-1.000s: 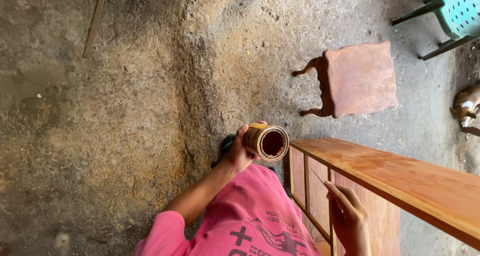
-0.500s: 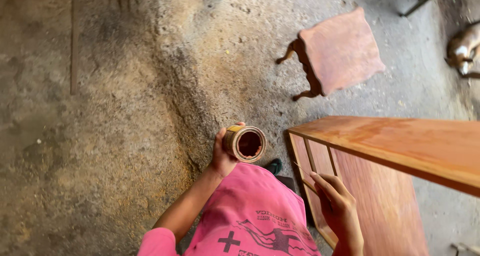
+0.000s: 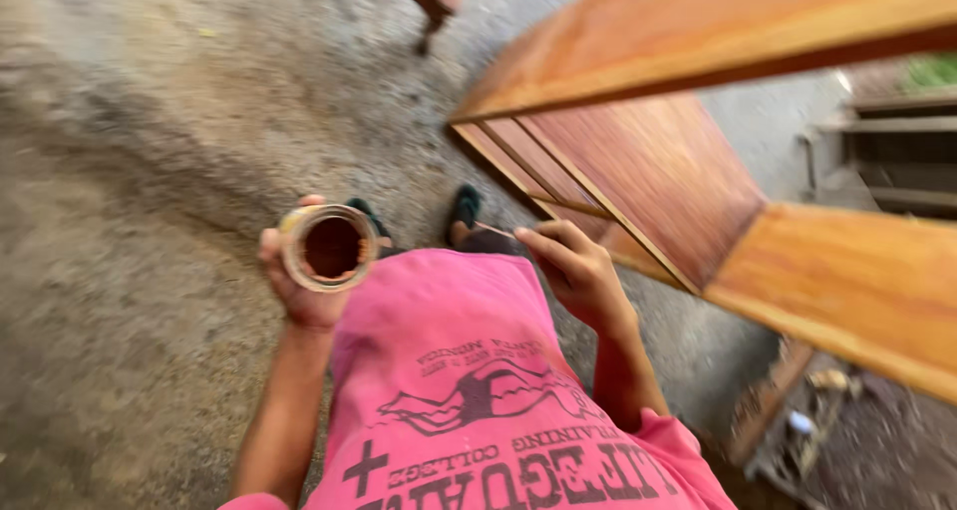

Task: The person holds an open can of wood stain in one hand and a brush in the other, brushing the stain onto the raw wood surfaces and edges of a wooden cabinet frame. They move around the piece, reaching different panels and edges to coat the unfinished wood.

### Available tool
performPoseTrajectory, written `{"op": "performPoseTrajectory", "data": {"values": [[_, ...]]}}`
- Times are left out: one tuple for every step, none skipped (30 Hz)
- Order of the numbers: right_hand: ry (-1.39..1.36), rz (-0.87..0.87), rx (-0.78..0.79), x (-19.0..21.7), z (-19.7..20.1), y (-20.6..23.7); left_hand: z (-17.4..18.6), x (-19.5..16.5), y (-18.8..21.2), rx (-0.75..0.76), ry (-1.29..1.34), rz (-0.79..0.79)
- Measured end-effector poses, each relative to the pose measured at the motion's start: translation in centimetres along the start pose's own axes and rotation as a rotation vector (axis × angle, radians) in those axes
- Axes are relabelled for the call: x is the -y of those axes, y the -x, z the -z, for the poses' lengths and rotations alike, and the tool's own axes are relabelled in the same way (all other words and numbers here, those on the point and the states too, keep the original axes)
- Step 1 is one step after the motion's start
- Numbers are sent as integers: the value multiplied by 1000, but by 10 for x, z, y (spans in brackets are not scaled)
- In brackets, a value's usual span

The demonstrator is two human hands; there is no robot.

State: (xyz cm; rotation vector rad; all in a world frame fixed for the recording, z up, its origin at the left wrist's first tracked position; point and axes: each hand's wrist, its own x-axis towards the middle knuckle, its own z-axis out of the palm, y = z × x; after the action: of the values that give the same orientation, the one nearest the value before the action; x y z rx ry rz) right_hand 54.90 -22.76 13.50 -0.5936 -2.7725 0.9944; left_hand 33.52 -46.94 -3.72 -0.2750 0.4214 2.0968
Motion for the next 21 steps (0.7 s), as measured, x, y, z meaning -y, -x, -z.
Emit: {"op": "performPoseTrajectory", "data": {"values": [[32, -13, -42, -2, 7, 5, 0, 0, -2, 11, -1, 6], [56, -12, -77, -4, 12, 8, -1, 2, -3, 3, 3, 4], [72, -2, -106, -6, 17, 10, -2, 6, -5, -6, 1, -1], [73, -40, -127, -8, 22, 13, -3, 10, -7, -24, -13, -27], [69, -73, -144, -11, 27, 15, -5, 14, -8, -26, 1, -14], [64, -105, -158, -15, 32, 17, -8, 20, -10, -30, 15, -2], [72, -117, -154, -21, 37, 18, -11, 27, -11, -38, 32, 15], [82, -132, -149, -29, 42, 19, -14, 34, -11, -20, 17, 1], [91, -141, -143, -40, 48, 20, -18, 41, -10, -1, 2, -17], [77, -156, -133, -53, 53, 19, -21, 49, -10, 18, -12, -41], [65, -169, -120, -67, 57, 18, -24, 58, -10, 16, -1, -44], [50, -181, -104, -82, 61, 18, -27, 68, -9, 11, 10, -50], [43, -169, -79, -96, 65, 19, -29, 77, -6, 0, 19, -57], [36, -150, -50, -111, 69, 17, -31, 88, -4, -25, -27, -99], [30, -120, -16, -126, 73, 12, -32, 100, -3, -52, -68, -151], [-4, -97, 16, -139, 77, 9, -32, 114, -3, -86, -102, -207], [-33, -73, 59, -150, 83, 9, -33, 131, -3, -121, -86, -229], [-62, -50, 105, -160, 90, 5, -34, 147, -5, -160, -67, -251], [-23, -47, 141, -169, 99, 0, -35, 164, -5, -199, -49, -268], [15, -51, 167, -176, 107, -3, -37, 181, -5, -212, -33, -295], [50, -69, 185, -180, 114, -3, -40, 198, -4, -225, -24, -308]]}}
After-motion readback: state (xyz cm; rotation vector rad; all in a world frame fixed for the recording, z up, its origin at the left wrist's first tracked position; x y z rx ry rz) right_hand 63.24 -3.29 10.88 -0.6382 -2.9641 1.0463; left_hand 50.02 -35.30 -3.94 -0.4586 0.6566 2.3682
